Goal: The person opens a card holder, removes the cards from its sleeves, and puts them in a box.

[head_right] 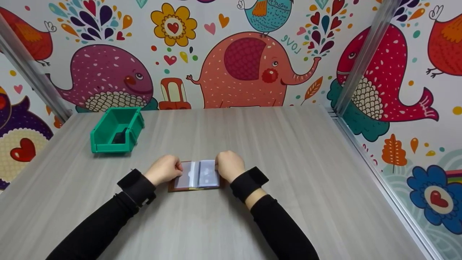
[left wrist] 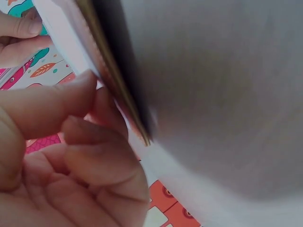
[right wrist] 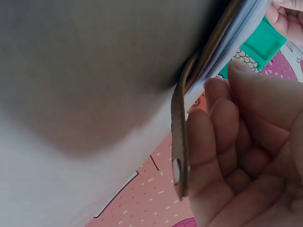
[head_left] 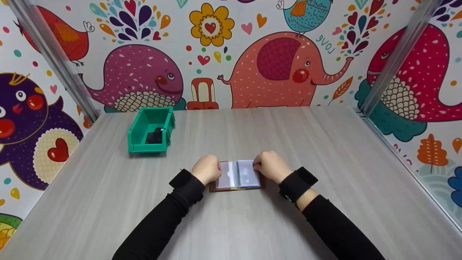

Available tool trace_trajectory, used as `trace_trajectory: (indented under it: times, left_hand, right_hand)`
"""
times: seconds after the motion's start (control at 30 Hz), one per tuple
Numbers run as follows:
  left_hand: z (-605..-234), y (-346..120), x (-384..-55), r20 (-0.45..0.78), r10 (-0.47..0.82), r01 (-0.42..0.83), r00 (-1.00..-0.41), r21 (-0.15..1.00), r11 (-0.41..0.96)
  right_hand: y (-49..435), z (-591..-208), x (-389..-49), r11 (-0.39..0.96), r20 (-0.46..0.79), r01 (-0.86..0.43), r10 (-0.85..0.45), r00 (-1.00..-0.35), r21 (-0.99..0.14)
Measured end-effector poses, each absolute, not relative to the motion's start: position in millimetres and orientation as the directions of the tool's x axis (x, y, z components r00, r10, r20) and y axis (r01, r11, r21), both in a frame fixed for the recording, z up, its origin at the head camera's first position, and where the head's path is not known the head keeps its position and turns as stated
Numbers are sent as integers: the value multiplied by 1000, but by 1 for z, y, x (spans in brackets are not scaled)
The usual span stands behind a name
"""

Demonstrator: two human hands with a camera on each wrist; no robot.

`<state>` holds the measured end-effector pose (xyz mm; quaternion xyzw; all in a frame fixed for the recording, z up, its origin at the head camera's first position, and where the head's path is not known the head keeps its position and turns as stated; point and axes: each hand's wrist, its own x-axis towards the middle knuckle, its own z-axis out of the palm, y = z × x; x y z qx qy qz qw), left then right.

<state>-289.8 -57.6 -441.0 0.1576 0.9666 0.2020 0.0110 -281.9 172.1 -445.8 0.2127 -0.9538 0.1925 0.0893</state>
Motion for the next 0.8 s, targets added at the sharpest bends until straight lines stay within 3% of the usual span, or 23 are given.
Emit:
trace_trajectory:
  times: [0.8]
  left_hand:
    - [-440, -58, -290, 12, 308, 284, -951, 424, 860]
  right_hand:
    - [168, -448, -292, 861, 255, -426, -361, -897, -278]
